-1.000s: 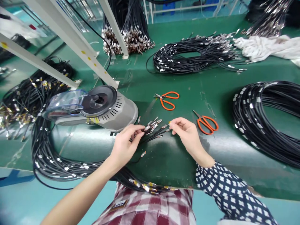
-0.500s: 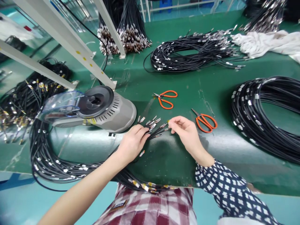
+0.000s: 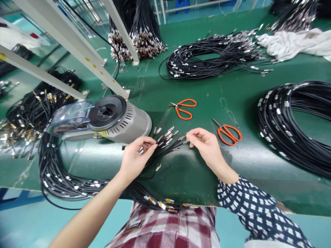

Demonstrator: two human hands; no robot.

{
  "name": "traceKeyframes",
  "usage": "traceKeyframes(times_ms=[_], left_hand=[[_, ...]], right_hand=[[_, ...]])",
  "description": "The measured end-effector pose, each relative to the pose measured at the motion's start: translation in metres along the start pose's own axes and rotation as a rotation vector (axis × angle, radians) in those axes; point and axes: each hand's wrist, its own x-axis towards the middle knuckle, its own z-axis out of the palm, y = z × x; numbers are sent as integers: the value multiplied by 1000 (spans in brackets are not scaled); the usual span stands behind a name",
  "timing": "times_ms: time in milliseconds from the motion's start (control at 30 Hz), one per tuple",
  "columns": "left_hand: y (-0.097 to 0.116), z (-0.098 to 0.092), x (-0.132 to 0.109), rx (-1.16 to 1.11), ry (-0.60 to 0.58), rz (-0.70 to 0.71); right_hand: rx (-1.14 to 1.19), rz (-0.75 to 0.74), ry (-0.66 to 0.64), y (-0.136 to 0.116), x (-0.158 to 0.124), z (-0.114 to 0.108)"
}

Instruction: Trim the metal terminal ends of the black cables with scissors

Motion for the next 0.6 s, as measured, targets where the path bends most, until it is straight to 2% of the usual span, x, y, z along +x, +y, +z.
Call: traceKeyframes(times_ms=[133,233,400,600], left_hand=[[0,-9,-1,-368,-13,-233],[-3,-14,-1,-551,-21,-335],[-6,-20,-4,-712,-48,-328],[-3,-26,-14,-797,-46,-306]], right_hand=[[-2,-3,3,1,0,1],[-3,-7,-2,2,0,0],[-16,7,3,5,-1,0],[-40,5,-12,5,-4,5]])
